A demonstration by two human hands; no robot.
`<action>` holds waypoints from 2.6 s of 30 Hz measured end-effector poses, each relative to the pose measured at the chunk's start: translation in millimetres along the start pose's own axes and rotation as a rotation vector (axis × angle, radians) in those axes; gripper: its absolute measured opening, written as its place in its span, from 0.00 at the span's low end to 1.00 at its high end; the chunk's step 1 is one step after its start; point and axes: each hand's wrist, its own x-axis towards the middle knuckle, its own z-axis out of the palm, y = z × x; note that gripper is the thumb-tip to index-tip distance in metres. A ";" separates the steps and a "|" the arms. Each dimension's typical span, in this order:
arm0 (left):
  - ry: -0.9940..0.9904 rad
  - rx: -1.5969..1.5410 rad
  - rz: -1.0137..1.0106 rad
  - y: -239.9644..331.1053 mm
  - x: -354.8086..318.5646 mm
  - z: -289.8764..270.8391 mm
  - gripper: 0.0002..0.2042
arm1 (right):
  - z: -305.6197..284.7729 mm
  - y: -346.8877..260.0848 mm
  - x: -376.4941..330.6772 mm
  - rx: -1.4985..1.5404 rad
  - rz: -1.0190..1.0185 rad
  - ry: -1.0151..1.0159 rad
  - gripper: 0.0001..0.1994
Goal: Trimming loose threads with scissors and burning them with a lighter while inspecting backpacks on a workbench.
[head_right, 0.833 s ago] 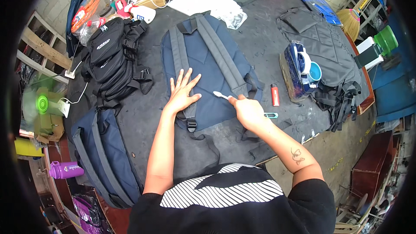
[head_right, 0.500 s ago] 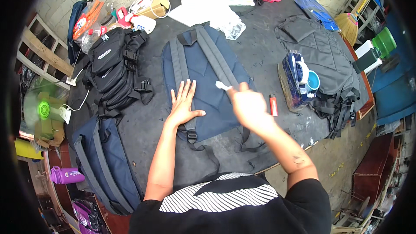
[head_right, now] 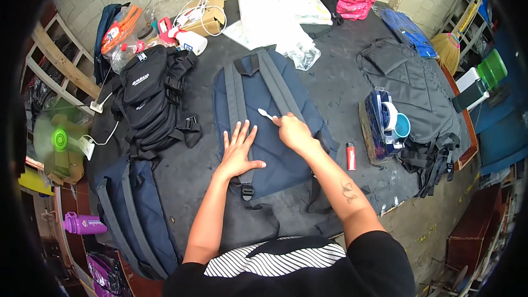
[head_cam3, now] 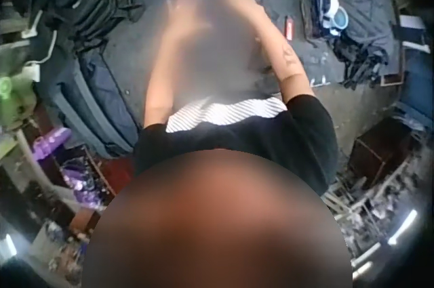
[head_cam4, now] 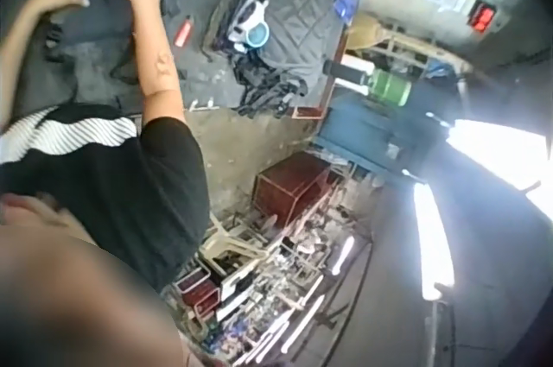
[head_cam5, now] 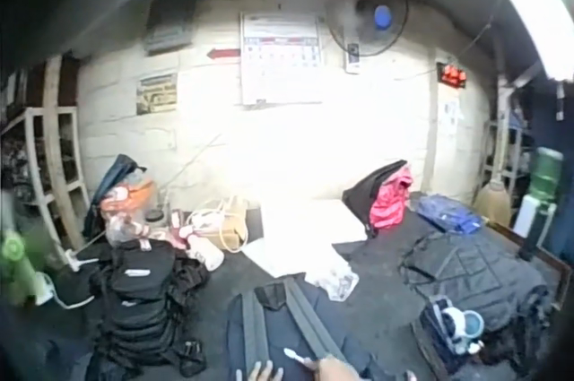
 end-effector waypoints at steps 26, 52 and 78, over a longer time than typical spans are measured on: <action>0.021 -0.846 0.051 59.3 14.2 -32.7 0.28 | -211.8 195.4 -114.6 -0.775 0.537 0.178 0.10; -0.131 0.015 0.255 82.2 -69.4 26.0 0.36 | -67.1 230.1 -183.4 -0.016 0.413 0.915 0.18; 0.077 -0.263 0.328 82.9 -41.3 25.0 0.29 | -56.1 227.8 -187.8 -0.006 0.326 1.119 0.19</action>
